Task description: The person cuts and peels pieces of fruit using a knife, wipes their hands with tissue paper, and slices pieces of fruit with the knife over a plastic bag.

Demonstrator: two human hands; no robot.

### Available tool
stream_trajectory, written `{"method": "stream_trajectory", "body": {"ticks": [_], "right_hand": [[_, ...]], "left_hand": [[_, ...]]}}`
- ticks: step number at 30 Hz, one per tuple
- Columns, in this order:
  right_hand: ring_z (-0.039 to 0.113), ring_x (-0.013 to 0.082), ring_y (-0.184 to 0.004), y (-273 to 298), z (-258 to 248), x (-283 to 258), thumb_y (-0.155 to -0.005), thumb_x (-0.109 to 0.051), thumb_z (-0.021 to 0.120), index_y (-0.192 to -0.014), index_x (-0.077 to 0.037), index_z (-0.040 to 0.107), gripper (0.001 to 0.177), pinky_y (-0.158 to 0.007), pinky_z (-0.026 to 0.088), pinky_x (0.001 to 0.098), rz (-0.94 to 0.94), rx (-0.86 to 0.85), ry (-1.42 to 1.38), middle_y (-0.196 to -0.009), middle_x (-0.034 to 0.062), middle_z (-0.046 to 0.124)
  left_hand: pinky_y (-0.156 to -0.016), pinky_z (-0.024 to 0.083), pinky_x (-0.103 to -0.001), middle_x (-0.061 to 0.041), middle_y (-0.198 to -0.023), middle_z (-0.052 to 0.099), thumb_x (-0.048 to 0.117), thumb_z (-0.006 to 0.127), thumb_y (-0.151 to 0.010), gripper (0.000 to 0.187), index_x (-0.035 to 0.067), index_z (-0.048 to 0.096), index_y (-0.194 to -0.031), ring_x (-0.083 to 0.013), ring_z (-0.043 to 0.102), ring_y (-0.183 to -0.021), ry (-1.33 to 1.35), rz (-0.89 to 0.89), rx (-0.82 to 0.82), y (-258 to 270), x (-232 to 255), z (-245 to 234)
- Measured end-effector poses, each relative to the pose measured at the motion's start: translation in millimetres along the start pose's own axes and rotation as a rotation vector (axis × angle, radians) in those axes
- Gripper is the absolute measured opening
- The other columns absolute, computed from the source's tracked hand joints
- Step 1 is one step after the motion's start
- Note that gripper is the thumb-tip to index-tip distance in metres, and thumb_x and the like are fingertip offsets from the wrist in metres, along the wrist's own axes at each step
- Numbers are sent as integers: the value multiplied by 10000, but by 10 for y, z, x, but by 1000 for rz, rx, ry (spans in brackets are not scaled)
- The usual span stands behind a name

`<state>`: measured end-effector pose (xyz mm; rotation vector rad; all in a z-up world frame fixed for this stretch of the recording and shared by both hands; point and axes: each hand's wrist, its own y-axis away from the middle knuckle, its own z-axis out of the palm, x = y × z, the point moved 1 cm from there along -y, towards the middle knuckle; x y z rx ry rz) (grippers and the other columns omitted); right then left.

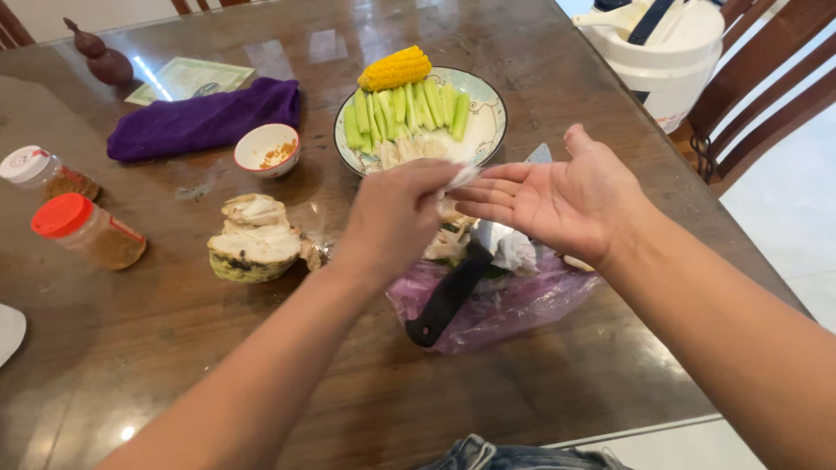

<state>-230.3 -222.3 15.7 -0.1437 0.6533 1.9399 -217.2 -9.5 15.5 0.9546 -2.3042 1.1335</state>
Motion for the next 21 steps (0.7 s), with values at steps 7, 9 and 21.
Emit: {"method": "stream_trajectory", "body": {"ticks": [7, 9, 21], "right_hand": [[280, 565, -1500, 29, 15, 71, -968, -696, 95, -1531, 175, 145, 1038, -1234, 244, 620, -142, -12, -182, -1597, 467, 244], [212, 617, -1491, 141, -25, 137, -1052, -672, 131, -1542, 250, 70, 1045, -1236, 242, 590, -125, -58, -360, -1610, 520, 153], [346, 473, -1497, 271, 21, 347, -960, -729, 71, -1579, 156, 190, 1087, -1233, 280, 544, -24, -218, -96, -1584, 366, 367]], "left_hand": [[-928, 571, -389, -118, -1231, 778, -92, 580, -784, 446, 84, 783, -1141, -338, 722, -1111, 51, 178, -35, 197, 55, 92], [-966, 571, -389, -143, -1234, 757, -88, 590, -826, 423, 83, 777, -1165, -330, 725, -1122, 33, 166, -9, 137, -138, -3], [-782, 606, -350, -167, -1052, 769, -2, 566, -881, 320, 64, 773, -1116, -247, 765, -853, 213, 79, -154, -155, -137, 172]]}}
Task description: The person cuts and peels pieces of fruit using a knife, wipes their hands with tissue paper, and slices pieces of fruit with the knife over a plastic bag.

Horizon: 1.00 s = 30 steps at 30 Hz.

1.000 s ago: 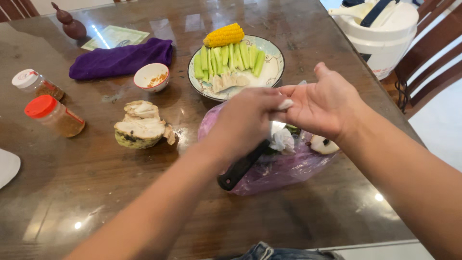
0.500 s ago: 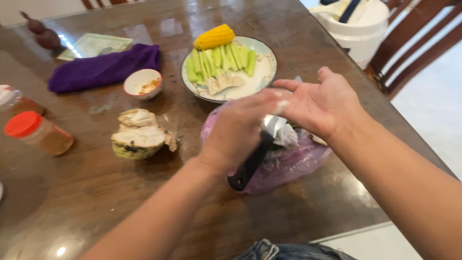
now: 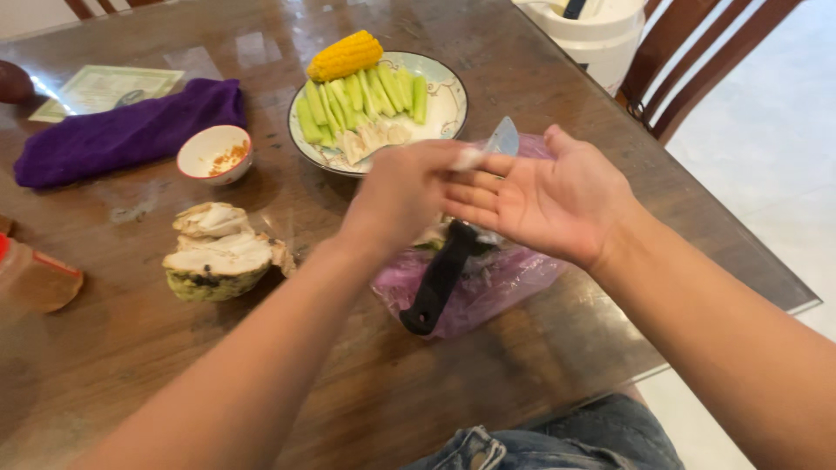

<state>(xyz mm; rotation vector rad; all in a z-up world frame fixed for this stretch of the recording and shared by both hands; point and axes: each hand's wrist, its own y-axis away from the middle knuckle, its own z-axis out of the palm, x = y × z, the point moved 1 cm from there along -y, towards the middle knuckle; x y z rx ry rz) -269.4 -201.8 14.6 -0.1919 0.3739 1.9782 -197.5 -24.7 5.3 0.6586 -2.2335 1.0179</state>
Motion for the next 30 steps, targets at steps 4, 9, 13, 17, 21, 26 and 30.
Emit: {"method": "stream_trajectory", "body": {"ticks": [4, 9, 13, 17, 21, 26, 30], "right_hand": [[406, 458, -1486, 9, -55, -31, -919, -776, 182, -1588, 1, 238, 1027, -1237, 350, 531, -110, 283, 543, -1591, 313, 396], [506, 395, -1435, -234, -197, -74, -824, -853, 577, -1561, -25, 406, 1122, -1068, 474, 548, -407, 398, 1308, -1530, 246, 504], [613, 376, -1349, -156, -201, -156, -769, -728, 640, -1576, 4, 268, 1151, -1054, 553, 479, -436, 665, 1572, -1477, 282, 537], [511, 367, -1409, -77, -79, -62, -813, -584, 700, -1581, -35, 312, 1021, -1086, 504, 477, -430, 719, 1707, -1535, 281, 442], [389, 469, -1458, -165, -43, 6, -1032, -490, 486, -1633, -18, 124, 845, -1192, 406, 510, -316, 575, 625, -1627, 388, 204], [459, 497, -1438, -112, -22, -25, -1040, -495, 341, -1610, -7, 99, 789, -1159, 462, 546, -356, 413, 250, -1593, 431, 164], [562, 368, -1320, 65, -77, -59, -1034, -456, 369, -1559, 20, 298, 713, -1081, 573, 491, -360, 593, 750, -1559, 313, 335]], "left_hand": [[-687, 552, -398, -148, -807, 757, 53, 544, -942, 243, 19, 770, -1026, -207, 688, -731, 102, -380, 72, -75, 64, -104], [-824, 671, -434, -143, -956, 674, 90, 559, -914, 163, -45, 642, -950, -263, 705, -905, 1124, -651, -13, -296, 118, 11], [-921, 620, -389, -120, -1015, 653, 129, 724, -902, 208, -60, 693, -984, -216, 661, -975, 997, -674, -88, -202, 23, -25], [-862, 664, -326, -85, -1019, 707, 57, 764, -820, 221, -30, 713, -1017, -177, 692, -955, 918, -673, -58, -100, -82, -70], [-750, 574, -367, -139, -920, 752, 208, 669, -1017, 218, 28, 792, -1026, -221, 711, -819, 266, -482, 17, -6, 4, 9], [-881, 536, -460, -182, -1134, 731, 41, 613, -956, 230, 28, 731, -1153, -380, 688, -1021, 15, 249, 28, 285, 90, 292], [-828, 551, -451, -186, -1027, 711, 46, 618, -909, 214, 55, 762, -1066, -383, 695, -944, -145, 173, 72, 284, -205, 223]]}}
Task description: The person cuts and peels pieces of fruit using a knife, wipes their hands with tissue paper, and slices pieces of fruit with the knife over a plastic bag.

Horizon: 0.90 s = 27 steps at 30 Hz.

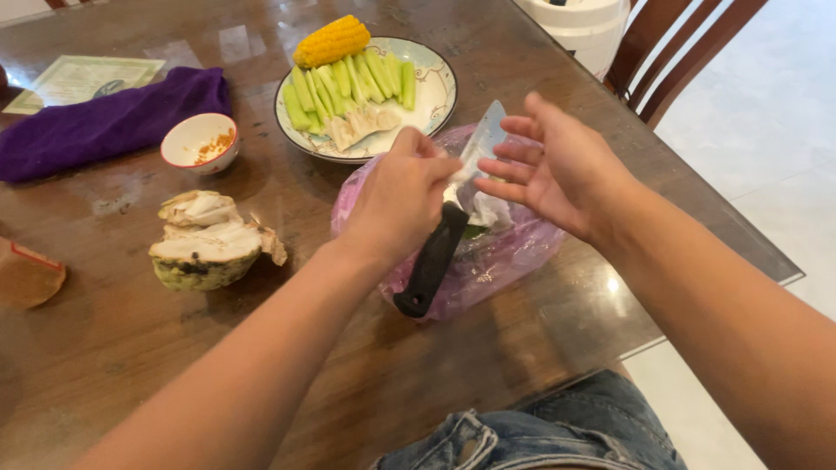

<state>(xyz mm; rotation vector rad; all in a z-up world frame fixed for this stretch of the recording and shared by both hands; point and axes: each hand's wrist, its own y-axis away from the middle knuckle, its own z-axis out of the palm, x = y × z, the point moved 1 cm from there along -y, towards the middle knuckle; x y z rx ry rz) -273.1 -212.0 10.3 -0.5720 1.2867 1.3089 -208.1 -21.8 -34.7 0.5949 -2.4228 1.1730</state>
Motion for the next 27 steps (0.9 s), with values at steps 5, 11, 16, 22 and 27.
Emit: {"method": "stream_trajectory", "body": {"ticks": [5, 11, 16, 22, 27], "right_hand": [[652, 290, -1138, 3, -183, 143, -998, -306, 537, -1351, 49, 536, 501, -935, 615, 391, -40, 80, 224, -1344, 242, 585], [678, 175, -936, 93, -287, 304, -959, -286, 629, -1187, -14, 695, 361, -780, 600, 298, -55, 116, 412, -1057, 91, 709], [690, 148, -885, 139, -499, 305, -957, -277, 616, -1219, -23, 703, 375, -758, 598, 267, -139, 146, 545, -1012, 71, 724], [725, 151, -868, 332, -442, 253, -820, -298, 793, -1025, -83, 827, 299, -790, 597, 298, -227, 177, 1061, -971, 54, 796], [742, 225, -877, 349, -241, 436, -638, -277, 912, -966, -132, 829, 368, -800, 579, 361, -391, -187, 1448, -925, 90, 792]], "left_hand": [[-903, 526, -479, -164, -995, 726, 140, 670, -914, 156, 146, 801, -998, -348, 677, -1022, -401, -277, -248, -2, -142, 61], [-875, 429, -535, -155, -1154, 677, 210, 742, -735, 591, 218, 667, -1321, -404, 550, -1140, -628, -199, -346, -76, -108, 119], [-917, 517, -508, -226, -1148, 650, 159, 724, -781, 462, 73, 673, -1231, -437, 636, -1077, -527, -252, -380, -95, -89, 128], [-922, 543, -510, -197, -1124, 713, 115, 700, -852, 350, 126, 706, -1202, -407, 696, -1076, -369, -341, -226, -100, 283, -150], [-856, 530, -527, -237, -1082, 672, 277, 860, -709, 600, 59, 544, -1170, -435, 653, -1037, -318, -481, -449, 62, 565, -22]]}}
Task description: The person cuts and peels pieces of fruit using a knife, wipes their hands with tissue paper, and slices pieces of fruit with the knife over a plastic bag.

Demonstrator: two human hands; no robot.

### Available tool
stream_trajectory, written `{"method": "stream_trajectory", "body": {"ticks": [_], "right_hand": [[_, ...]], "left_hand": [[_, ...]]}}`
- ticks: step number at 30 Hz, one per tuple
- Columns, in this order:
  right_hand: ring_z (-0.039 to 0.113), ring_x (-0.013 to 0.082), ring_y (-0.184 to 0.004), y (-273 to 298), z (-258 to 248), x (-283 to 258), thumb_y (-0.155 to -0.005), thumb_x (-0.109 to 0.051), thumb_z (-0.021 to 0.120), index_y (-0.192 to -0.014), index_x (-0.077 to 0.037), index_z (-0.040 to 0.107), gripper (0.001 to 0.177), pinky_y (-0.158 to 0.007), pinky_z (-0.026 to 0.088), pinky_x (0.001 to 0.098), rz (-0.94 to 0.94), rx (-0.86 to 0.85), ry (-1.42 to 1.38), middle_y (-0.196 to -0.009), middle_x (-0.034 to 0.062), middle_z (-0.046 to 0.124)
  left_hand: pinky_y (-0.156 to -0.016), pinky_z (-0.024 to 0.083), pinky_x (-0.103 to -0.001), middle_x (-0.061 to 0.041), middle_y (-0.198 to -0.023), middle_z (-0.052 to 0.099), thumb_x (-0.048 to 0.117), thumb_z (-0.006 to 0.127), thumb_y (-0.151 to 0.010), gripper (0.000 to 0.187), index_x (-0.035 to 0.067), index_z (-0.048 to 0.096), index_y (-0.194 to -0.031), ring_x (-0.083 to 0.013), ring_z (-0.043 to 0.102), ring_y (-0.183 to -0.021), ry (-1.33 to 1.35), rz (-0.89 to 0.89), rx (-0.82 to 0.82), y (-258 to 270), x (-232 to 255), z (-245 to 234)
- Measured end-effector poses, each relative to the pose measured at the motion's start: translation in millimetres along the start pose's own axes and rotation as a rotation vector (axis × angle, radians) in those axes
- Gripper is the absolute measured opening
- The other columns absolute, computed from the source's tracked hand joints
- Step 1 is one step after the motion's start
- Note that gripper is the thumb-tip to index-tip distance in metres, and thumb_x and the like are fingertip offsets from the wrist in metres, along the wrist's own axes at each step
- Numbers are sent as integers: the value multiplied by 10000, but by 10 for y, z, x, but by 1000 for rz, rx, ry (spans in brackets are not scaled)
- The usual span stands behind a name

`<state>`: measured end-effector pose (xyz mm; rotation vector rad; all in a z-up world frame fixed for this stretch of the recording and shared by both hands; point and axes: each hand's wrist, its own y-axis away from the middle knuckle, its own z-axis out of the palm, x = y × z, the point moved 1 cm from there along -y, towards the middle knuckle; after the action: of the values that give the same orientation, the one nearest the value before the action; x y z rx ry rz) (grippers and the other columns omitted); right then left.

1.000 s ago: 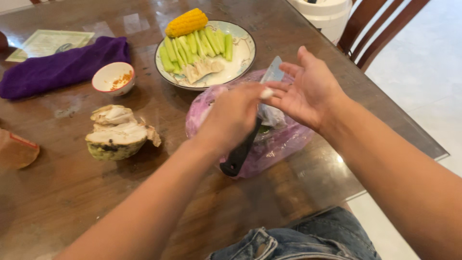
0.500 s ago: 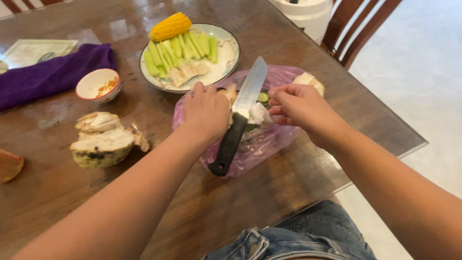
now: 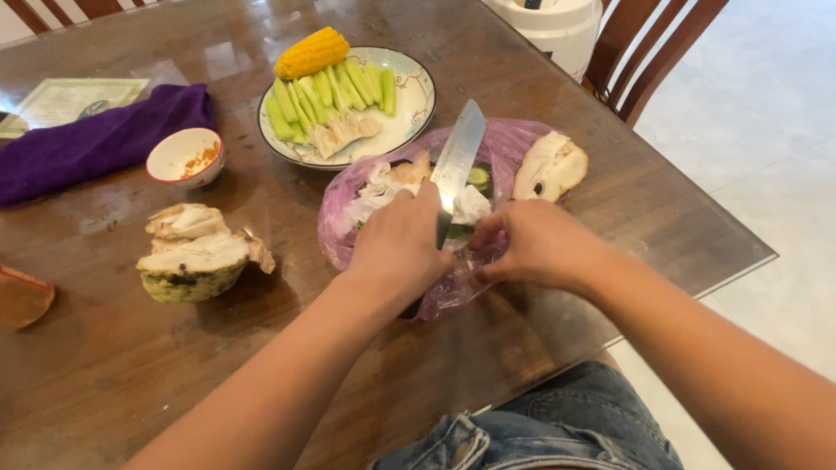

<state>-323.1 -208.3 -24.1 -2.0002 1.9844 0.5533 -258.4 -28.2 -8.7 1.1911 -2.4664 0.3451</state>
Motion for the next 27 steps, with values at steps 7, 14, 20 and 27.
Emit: {"method": "stream_trajectory", "body": {"ticks": [7, 14, 20, 27], "right_hand": [[810, 174, -865, 105, -236, 34, -771, -293, 826, -942, -165, 868, 217, -818, 615, 329, 177, -249, -57, -916, 56, 862], [729, 242, -930, 133, -386, 494, -836, -394, 775, -1075, -76, 839, 402, -800, 593, 378, 338, 128, -363, -1057, 122, 803], [704, 265, -952, -49, -345, 1100, -874, -495, 797, -1203, 4, 717, 603, -796, 607, 391, 639, 473, -279, -1073, 201, 745], [701, 287, -891, -161, -336, 1144, -832, -510, 825, -1116, 14, 770, 598, -734, 618, 409, 727, 383, -307, -1000, 193, 759]], "left_hand": [[-939, 535, -466, -248, -1063, 732, 272, 753, -768, 483, 58, 598, -1171, -396, 708, -1054, 117, -103, -29, -146, -126, -105], [-951, 496, -495, -270, -1069, 728, 278, 583, -965, 355, 51, 641, -1232, -419, 694, -1043, 250, -144, 123, -197, -110, -135], [-788, 568, -460, -217, -887, 752, 304, 644, -922, 303, 27, 687, -1037, -370, 746, -854, 438, 67, 79, -121, 271, -11], [-681, 601, -464, -218, -814, 737, 278, 626, -897, 296, 10, 662, -1018, -370, 780, -706, 519, -82, -63, 101, 165, 142]]}}
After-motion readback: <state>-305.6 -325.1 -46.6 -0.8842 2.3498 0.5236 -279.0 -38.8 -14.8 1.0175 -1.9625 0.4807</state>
